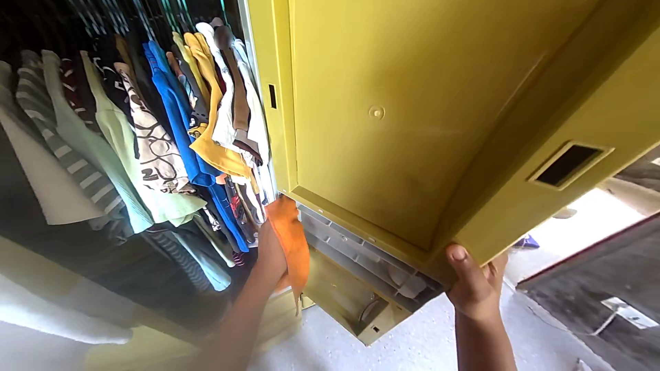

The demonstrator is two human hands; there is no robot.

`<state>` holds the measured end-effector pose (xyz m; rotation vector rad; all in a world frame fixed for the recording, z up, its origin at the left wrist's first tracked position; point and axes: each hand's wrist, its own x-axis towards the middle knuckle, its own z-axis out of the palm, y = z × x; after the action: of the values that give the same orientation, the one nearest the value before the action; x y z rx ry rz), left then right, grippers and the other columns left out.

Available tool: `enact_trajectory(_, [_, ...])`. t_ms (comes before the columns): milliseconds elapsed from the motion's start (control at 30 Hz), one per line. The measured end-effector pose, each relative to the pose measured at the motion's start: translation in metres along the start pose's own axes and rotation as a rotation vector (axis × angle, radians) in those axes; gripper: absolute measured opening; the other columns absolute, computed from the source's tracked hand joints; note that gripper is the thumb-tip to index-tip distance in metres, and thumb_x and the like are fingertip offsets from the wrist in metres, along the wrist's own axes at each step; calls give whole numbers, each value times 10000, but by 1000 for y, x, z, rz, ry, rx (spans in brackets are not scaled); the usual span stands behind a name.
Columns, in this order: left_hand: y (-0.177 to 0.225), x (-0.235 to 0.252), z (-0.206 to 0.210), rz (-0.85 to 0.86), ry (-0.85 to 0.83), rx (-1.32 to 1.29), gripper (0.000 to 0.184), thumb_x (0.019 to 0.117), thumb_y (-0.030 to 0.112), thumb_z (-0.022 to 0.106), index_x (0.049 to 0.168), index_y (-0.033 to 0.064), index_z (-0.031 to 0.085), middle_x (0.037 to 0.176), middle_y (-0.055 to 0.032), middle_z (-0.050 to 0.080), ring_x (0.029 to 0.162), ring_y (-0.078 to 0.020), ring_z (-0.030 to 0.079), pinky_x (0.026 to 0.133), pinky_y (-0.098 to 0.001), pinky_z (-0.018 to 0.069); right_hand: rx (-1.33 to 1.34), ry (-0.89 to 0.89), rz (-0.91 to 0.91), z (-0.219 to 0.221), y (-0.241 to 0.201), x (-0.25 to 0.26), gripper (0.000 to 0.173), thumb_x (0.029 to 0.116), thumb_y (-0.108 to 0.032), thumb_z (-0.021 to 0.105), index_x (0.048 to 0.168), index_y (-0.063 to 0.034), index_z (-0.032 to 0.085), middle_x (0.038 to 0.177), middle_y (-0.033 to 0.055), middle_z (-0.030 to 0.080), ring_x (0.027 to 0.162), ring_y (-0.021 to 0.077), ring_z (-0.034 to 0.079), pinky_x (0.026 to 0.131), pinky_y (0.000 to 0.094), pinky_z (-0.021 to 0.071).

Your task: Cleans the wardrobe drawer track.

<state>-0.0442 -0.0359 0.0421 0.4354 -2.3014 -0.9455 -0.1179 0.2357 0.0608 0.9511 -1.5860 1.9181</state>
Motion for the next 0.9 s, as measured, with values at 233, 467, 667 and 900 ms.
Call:
enact_trajectory(233, [-18,-10,-19,-250,-91,-548,301,1071,16,359,1333,-92,460,1117,-71,588,1009,48,552,921,-121,444,21,-14,6,1,-2,0,551,925,-482,694,1347,-211,466,1175,-227,657,1111,-55,626,983,202,536])
enact_trajectory(467, [-5,18,-26,-15,-207,526,373,1001,203,583,1162,-127,646,1111,-337,676,1059,-502,669,900,-634,500,-5,-14,10,0,-3,0,624,922,-482,697,1355,-126,424,1174,-207,648,1103,-58,623,989,197,530])
enact_trajectory(667, [-3,9,-21,-30,-191,259,450,944,147,638,1258,-168,571,1203,-349,635,1183,-463,612,1022,-587,453,2,-8,12,2,-5,-1,617,924,-484,694,1361,-137,429,1177,-206,644,1106,-59,620,985,195,531])
enact_trajectory(900, [-26,0,-5,-272,-80,-637,290,1049,29,429,1310,-69,513,1121,-92,630,1008,-11,597,906,-186,495,9,-10,-6,3,-6,-3,612,925,-485,694,1374,-160,434,1193,-199,640,1115,-50,618,987,204,532])
